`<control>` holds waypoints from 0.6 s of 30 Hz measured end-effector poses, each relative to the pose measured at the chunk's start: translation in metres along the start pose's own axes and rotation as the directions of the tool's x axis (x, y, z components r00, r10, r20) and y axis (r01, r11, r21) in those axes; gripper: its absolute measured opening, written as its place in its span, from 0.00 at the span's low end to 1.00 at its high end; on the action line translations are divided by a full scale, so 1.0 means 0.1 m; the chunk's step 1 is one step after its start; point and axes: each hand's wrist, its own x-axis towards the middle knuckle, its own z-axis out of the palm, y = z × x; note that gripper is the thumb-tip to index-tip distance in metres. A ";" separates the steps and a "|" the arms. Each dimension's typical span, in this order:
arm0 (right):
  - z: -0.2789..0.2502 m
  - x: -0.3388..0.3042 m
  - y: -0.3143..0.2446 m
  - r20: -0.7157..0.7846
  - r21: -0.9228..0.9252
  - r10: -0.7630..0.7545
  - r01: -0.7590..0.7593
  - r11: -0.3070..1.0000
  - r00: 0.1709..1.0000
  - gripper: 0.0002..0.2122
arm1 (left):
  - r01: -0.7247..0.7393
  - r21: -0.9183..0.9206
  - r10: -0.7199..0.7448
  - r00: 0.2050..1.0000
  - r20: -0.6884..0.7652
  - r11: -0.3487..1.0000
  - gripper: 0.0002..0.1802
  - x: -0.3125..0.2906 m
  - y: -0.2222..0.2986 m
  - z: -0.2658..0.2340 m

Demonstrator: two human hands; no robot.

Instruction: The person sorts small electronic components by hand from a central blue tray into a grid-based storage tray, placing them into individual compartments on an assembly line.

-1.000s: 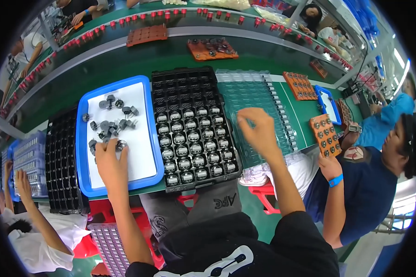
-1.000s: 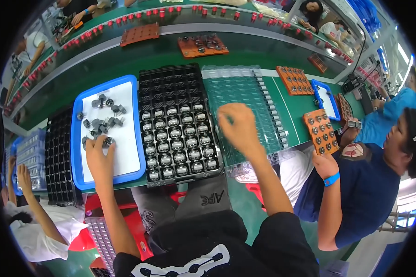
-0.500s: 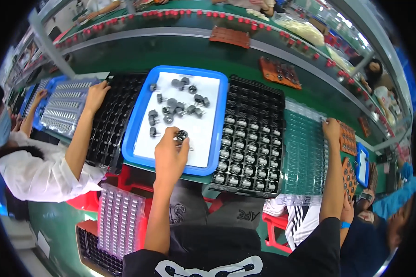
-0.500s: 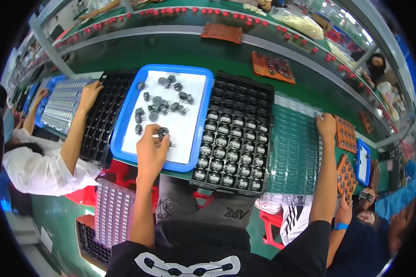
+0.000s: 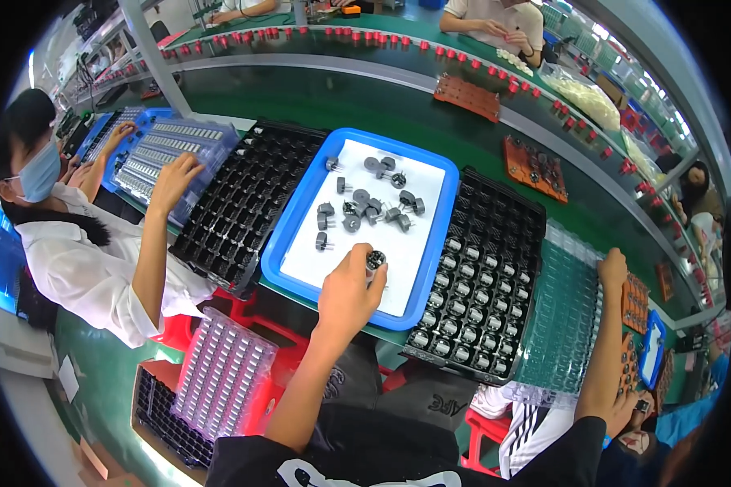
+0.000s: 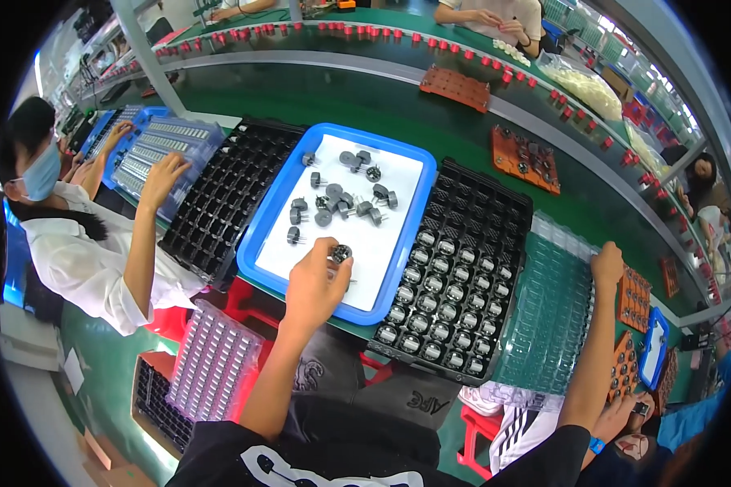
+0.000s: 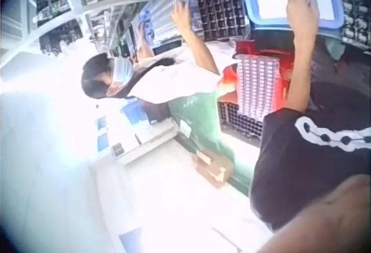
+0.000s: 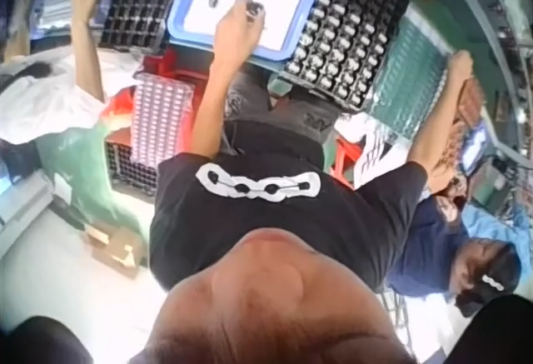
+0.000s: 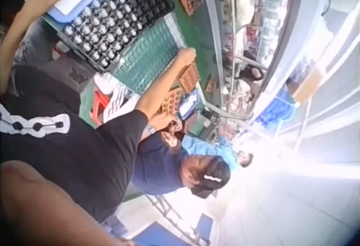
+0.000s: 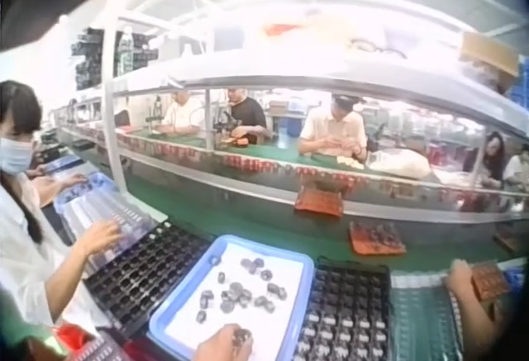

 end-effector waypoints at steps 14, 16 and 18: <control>0.20 0.24 0.17 0.043 0.196 0.181 -0.186 0.963 0.983 0.19 | -0.021 -0.002 0.021 1.000 -0.015 1.000 0.15 0.05 0.09 0.04; 0.10 0.15 -0.01 0.040 0.228 0.173 -0.178 0.957 0.984 0.20 | -0.017 0.037 0.018 0.999 -0.032 0.999 0.15 0.04 0.04 0.01; -0.01 0.05 -0.07 0.009 0.265 0.186 -0.182 0.947 0.983 0.20 | -0.012 0.007 0.012 0.999 -0.033 1.000 0.14 0.04 0.03 0.05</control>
